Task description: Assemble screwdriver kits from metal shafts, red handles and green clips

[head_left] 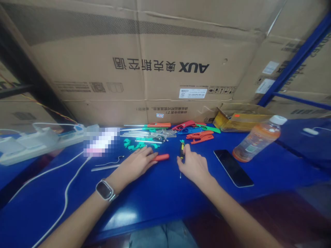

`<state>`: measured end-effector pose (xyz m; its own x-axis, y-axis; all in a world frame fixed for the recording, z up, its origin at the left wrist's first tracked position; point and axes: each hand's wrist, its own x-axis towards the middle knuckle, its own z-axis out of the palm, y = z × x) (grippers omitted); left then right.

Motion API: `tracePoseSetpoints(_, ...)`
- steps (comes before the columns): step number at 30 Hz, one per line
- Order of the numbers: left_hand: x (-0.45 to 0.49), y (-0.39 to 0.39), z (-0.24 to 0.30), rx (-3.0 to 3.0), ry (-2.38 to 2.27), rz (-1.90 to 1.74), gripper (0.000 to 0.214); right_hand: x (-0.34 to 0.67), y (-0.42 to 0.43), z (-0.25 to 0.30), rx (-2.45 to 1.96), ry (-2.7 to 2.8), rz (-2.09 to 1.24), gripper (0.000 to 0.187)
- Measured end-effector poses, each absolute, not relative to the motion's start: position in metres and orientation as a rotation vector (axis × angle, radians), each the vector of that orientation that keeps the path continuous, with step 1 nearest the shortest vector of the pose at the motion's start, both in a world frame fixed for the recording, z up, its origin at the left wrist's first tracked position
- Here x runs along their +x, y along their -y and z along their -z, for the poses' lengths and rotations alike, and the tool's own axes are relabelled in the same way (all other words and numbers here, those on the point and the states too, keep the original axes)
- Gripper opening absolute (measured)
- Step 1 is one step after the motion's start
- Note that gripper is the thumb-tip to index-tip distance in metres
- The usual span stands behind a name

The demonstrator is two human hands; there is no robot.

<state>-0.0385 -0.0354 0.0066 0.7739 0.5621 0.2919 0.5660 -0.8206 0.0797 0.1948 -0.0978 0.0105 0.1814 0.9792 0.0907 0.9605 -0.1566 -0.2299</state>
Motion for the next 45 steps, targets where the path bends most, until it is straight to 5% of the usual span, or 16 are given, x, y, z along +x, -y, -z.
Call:
tracePoseSetpoints(8, -0.039, 0.030, -0.008, -2.983, 0.961, 0.628, 0.034, 0.191, 0.089, -0.011, -2.023, 1.746, -0.230, 0.021)
tracePoseSetpoints(16, -0.039, 0.030, -0.007, -2.840, 1.085, 0.550, 0.036, 0.167, 0.058, -0.008, -1.219, 1.331, -0.848, 0.029)
tracePoseSetpoints(24, -0.073, 0.011, -0.019, -2.684, 1.420, 1.262, 0.036, 0.128, 0.004, -0.022, -0.934, 1.120, -1.236, 0.050)
tracePoseSetpoints(30, -0.089, -0.001, -0.017, -2.529, 1.665, 1.312, 0.030, 0.110, -0.022, -0.024, -0.947, 1.208, -1.183, 0.032)
tracePoseSetpoints(45, -0.106, -0.009, -0.016, -2.673, 1.716, 1.354, 0.012, 0.074, -0.018, -0.002, -0.846, 1.566, -1.140, 0.020)
